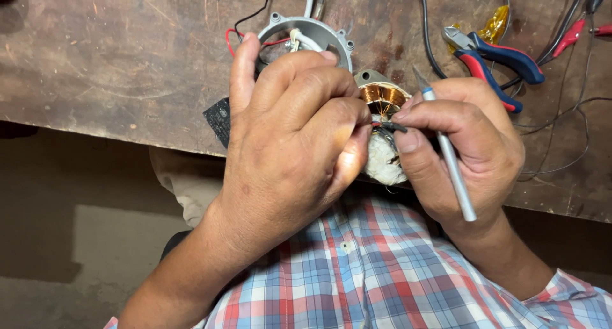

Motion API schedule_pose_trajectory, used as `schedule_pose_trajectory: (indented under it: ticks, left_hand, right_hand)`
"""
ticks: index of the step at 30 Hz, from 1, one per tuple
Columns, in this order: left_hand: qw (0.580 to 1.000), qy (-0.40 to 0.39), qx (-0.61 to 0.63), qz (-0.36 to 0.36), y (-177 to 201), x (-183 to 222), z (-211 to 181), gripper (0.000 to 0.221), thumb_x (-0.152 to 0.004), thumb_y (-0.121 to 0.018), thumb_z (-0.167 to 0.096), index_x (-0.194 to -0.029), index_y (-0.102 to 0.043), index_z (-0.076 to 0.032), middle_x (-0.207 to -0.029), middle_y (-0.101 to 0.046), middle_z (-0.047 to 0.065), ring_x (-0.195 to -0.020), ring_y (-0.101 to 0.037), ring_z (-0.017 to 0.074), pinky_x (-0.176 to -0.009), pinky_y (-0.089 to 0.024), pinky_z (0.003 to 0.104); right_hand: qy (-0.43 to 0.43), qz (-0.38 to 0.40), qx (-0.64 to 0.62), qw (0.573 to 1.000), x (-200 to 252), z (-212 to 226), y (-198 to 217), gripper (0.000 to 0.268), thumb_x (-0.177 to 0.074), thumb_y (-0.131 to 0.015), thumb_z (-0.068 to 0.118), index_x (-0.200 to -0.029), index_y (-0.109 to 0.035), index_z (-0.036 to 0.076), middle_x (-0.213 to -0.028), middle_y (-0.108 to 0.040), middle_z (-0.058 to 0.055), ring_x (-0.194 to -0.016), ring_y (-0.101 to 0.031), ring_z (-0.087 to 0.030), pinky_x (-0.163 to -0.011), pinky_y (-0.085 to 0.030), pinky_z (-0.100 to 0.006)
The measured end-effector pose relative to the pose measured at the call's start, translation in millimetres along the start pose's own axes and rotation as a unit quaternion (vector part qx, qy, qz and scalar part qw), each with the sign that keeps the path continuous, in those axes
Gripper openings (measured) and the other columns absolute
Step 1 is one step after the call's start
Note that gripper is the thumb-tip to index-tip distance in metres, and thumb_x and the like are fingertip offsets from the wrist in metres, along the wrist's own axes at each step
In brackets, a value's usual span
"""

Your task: Repairing an electric motor by stripping, joining, and securing wires to the stator coils.

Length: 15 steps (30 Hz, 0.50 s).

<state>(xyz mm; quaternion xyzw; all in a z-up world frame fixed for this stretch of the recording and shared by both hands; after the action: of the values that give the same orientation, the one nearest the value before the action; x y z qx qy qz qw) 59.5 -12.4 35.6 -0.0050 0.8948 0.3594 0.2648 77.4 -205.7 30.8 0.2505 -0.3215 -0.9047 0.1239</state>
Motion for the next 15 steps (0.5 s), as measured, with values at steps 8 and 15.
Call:
schedule_pose_trajectory:
  ticks: [8, 15]
  left_hand:
    - [1.0, 0.005, -0.005, 0.002, -0.1, 0.0, 0.2, 0.006, -0.116, -0.085, -0.013, -0.114, -0.08, -0.011, -0.123, -0.074, 0.004, -0.131, -0.072, 0.0363, -0.136, -0.022, 0.074]
    - [1.0, 0.002, -0.002, 0.005, -0.5, -0.2, 0.6, 0.006, -0.115, -0.085, -0.013, -0.113, -0.079, -0.011, -0.123, -0.074, 0.004, -0.13, -0.072, 0.0381, -0.135, -0.023, 0.076]
  right_hand:
    - [-0.009, 0.006, -0.019, 1.0, 1.0, -2.3, -0.6, 0.019, -0.116, -0.076, 0.012, -0.12, -0.079, -0.006, -0.12, -0.075, -0.026, -0.111, -0.075, -0.036, -0.104, -0.062, -0.044]
    - [0.017, 0.007, -0.004, 1.0, 1.8, -0.6, -0.8, 0.027, -0.113, -0.079, 0.02, -0.122, -0.078, -0.005, -0.121, -0.077, -0.025, -0.113, -0.077, -0.036, -0.104, -0.065, -0.045]
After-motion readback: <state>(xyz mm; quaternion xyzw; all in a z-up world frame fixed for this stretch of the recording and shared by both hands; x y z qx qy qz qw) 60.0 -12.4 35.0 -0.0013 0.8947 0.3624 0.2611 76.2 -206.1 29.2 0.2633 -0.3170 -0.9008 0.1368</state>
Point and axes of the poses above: each hand's wrist, its own x-axis away from the middle knuckle, its own y-axis out of the back of the hand, z = x × y, the point moved 7 cm from there along -x, towards the middle knuckle
